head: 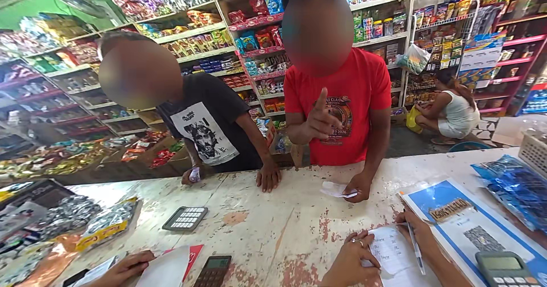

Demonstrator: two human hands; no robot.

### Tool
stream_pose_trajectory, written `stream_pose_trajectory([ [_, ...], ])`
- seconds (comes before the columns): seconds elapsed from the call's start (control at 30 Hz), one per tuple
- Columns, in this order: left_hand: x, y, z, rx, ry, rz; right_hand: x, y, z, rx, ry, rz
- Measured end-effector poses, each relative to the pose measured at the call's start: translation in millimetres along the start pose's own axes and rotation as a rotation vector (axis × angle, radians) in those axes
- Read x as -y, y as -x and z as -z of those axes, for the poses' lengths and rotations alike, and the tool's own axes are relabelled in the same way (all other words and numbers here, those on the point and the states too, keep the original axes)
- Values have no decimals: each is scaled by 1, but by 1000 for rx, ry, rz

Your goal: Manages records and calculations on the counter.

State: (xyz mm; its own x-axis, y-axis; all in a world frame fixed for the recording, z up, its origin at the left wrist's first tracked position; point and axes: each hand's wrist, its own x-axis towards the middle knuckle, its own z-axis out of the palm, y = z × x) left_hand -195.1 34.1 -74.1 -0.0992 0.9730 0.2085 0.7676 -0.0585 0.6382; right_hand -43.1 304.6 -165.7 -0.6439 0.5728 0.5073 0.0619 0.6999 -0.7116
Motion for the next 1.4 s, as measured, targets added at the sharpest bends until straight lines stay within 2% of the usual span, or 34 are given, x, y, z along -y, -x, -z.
stream_pose_trajectory([
  [1.4,0,0,-1,-9,-4,-16,-2,2,-1,2,-7,-2],
])
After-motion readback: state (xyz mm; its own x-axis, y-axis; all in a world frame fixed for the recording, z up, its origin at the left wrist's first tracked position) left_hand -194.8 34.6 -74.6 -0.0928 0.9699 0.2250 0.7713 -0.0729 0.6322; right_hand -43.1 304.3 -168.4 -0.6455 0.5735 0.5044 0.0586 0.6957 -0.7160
